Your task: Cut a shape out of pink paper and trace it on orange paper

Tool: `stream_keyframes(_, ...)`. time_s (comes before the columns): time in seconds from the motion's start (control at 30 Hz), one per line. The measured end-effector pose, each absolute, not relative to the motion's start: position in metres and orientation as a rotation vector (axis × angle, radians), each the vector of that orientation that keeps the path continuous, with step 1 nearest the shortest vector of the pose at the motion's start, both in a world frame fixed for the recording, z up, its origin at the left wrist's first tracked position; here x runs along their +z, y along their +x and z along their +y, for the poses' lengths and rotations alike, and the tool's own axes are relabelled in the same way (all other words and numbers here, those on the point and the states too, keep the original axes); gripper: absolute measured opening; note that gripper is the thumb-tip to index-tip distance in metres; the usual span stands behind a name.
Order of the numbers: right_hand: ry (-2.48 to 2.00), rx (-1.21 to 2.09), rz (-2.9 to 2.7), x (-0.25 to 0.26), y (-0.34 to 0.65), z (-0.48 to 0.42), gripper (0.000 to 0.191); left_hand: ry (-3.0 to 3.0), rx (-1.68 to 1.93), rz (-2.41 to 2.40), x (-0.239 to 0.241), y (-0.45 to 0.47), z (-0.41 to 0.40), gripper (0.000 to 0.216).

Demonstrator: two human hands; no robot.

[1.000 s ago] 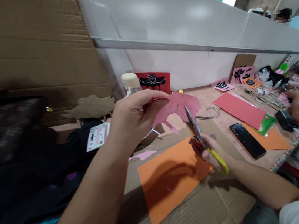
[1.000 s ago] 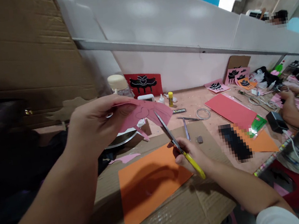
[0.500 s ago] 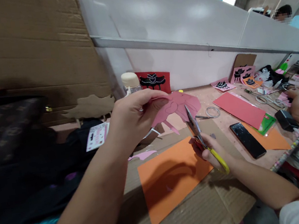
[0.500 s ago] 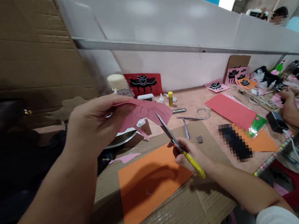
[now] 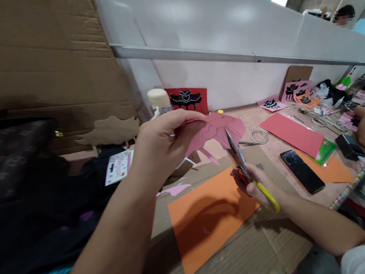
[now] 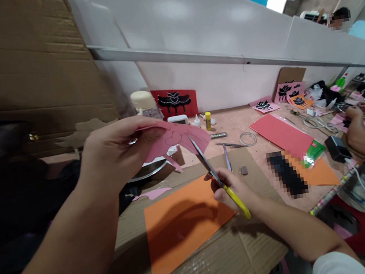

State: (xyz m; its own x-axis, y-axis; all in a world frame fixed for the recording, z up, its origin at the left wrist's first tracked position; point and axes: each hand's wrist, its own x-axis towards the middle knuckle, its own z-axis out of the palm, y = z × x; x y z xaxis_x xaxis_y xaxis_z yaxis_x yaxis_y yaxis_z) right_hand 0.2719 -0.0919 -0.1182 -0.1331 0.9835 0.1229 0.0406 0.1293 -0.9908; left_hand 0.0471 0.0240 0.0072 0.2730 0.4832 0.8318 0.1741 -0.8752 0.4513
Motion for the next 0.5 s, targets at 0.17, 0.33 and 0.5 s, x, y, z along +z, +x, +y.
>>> stream_keyframes(0.17,-1.104,1.2,-1.381,-0.115,0.271,-0.093,0.073,2.288,1.627,0.607,0.008,0.047,0.024,0.012)
stream_keyframes(0.33,-1.124,1.169,-1.394,-0.111,0.269,-0.094,0.074,2.288,1.624,0.612,0.008,0.047,0.023,0.013)
stream_keyframes(0.5,-1.117,1.16,-1.394,-0.106,0.267,-0.095,0.075,2.277,1.617,0.631,0.008,0.047,0.023,0.013)
